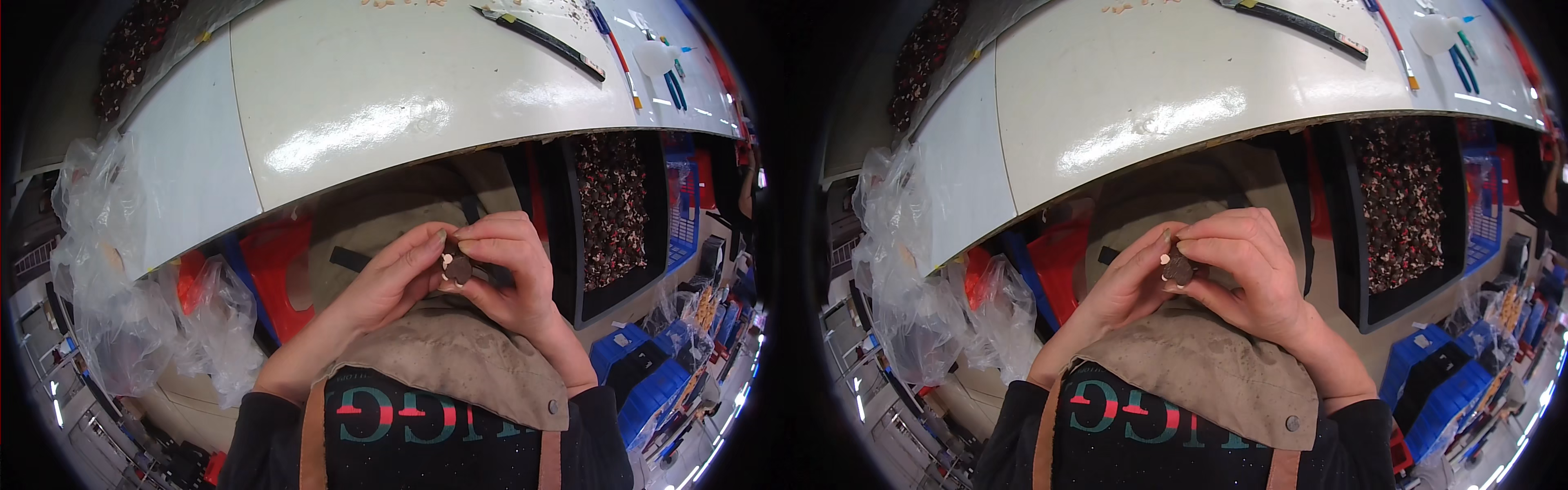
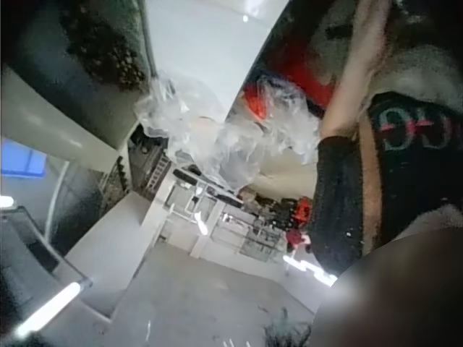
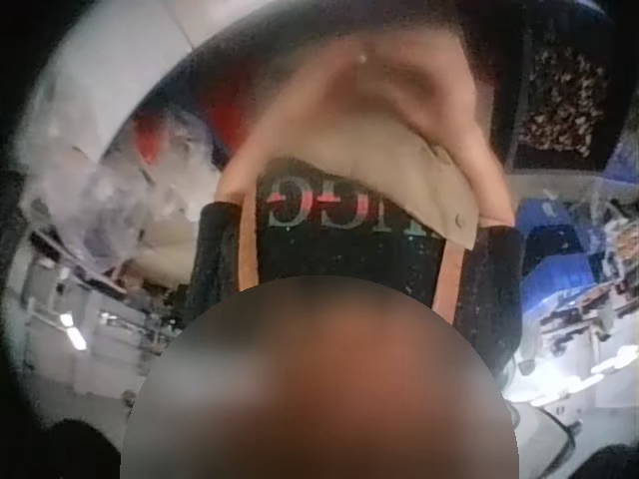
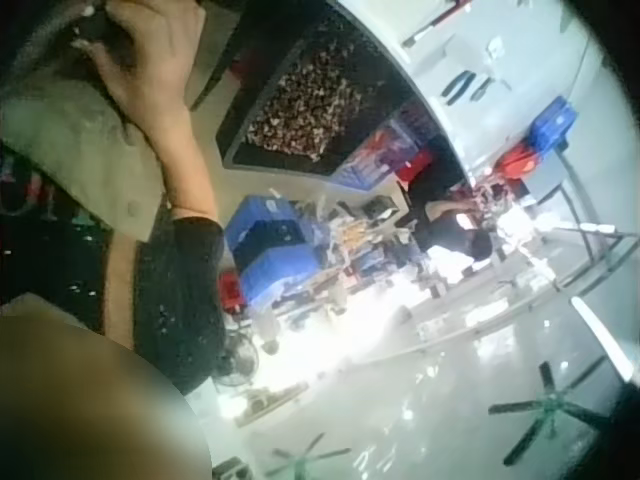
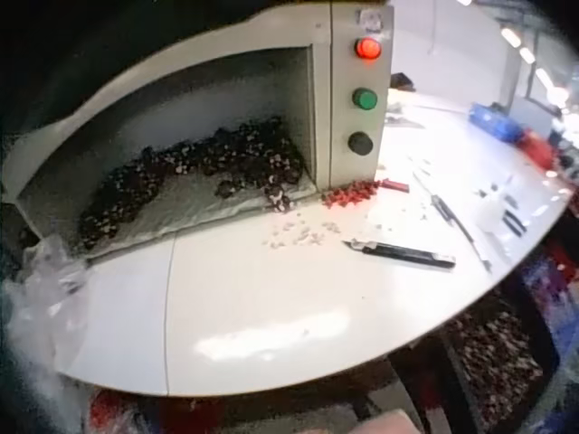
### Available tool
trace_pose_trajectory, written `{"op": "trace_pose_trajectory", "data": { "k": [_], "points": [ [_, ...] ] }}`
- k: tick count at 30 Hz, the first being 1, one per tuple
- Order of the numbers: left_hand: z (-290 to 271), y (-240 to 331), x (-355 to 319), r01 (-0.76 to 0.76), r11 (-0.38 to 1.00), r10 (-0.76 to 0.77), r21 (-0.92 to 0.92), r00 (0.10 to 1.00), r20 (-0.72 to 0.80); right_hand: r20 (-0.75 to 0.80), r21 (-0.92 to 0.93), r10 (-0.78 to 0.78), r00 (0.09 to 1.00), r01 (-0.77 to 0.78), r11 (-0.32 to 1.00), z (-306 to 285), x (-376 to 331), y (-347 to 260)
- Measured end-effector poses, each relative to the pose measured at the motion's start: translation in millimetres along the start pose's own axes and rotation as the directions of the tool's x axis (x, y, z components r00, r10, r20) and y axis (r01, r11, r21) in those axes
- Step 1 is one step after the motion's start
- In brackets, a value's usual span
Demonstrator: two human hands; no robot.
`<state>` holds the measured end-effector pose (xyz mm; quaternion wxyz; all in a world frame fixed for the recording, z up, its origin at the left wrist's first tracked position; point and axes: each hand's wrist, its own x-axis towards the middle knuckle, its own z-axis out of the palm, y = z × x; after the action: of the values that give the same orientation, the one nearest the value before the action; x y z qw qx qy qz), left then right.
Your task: Assemble small toy figurines by gluing component parts together and cleaning them with a brush at a factory workbench.
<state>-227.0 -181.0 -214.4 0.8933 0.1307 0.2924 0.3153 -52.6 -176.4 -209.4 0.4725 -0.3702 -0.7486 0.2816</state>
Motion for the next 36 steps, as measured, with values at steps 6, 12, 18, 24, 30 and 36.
{"op": "trace_pose_trajectory", "data": {
  "k": [6,12,18,24,30,36],
  "points": [
    [-2.7,-0.4,0.4,-0.003,1.0,0.003,0.001,1.0,0.011,0.007,0.008,0.003,1.0,-0.003,1.0,0.3,0.6,0.7],
    [-4.4,-1.6,-0.1,0.002,1.0,-0.002,-0.005,1.0,0.011,0.014,0.018,0.005,1.0,-0.006,1.0,1.6,-0.9,0.8],
    [-4.1,-2.1,0.0,0.002,1.0,-0.002,-0.01,1.0,0.02,0.011,0.022,0.006,1.0,-0.006,1.0,1.9,-1.6,1.1],
    [-9.4,-4.9,1.8,-0.015,0.996,0.022,-0.083,0.995,0.093,0.009,0.017,0.003,1.0,-0.003,1.0,1.8,-3.2,1.8],
    [-6.7,-4.7,1.5,-0.018,0.997,0.023,-0.077,0.997,0.073,0.008,0.022,0.009,1.0,-0.009,1.0,2.3,-4.3,1.9],
    [-3.7,-4.0,1.4,-0.006,1.0,0.007,-0.023,0.999,0.042,0.011,0.026,0.01,1.0,-0.01,1.0,2.2,-4.7,2.1]
  ]
}}
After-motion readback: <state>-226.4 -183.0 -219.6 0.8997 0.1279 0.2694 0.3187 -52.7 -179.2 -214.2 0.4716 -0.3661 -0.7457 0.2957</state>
